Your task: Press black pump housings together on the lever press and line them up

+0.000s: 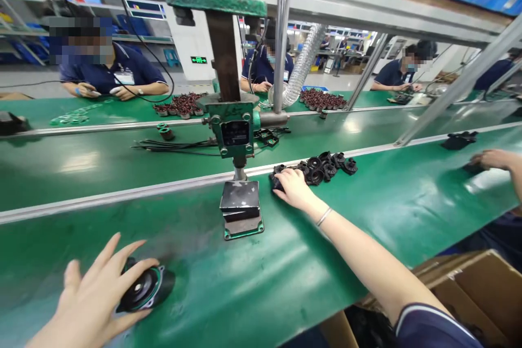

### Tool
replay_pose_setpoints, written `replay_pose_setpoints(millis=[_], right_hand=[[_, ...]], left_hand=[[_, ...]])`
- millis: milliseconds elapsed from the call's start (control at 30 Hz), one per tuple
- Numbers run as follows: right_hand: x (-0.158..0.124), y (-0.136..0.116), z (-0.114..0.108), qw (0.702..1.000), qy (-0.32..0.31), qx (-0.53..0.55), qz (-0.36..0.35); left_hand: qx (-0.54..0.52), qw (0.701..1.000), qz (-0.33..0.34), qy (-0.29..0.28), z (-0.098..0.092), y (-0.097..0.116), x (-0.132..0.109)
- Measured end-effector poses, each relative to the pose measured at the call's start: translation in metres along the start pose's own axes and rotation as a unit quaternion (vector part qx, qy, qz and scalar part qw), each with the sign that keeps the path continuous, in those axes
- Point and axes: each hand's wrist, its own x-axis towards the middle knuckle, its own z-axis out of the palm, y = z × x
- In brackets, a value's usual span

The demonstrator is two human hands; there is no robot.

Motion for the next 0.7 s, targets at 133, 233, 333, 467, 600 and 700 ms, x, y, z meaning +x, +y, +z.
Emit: replay_pose_setpoints(millis=[133, 233, 333, 467, 600, 700], right_hand=[[-0.031, -0.009, 0.003, 0.997, -0.038, 0.067, 0.002], [-0.066, -0.007, 0.001, 0.99, -0.055, 0.127, 0.034], [-0.096, 0.004, -0.004, 0.981, -0.067, 0.168, 0.068], [-0.115, 0.018, -0.015, 0.979, -0.032, 0.167, 0.11], [-0.114, 0.012, -0.013, 0.978, 0.002, 0.155, 0.136], [-0.11, 0.001, 0.001, 0.978, 0.011, 0.156, 0.137]], left_hand=[[-0.096, 0.992, 0.071, 0.046, -0.013, 0.03, 0.01], [-0.21, 0.967, 0.133, 0.05, -0.011, 0.059, 0.018], [-0.3, 0.942, 0.148, -0.003, -0.015, 0.086, 0.023], [-0.361, 0.92, 0.15, -0.041, -0.046, 0.096, 0.04], [-0.329, 0.93, 0.152, 0.064, -0.082, 0.092, 0.093], [-0.269, 0.939, 0.201, 0.073, -0.093, 0.102, 0.15]])
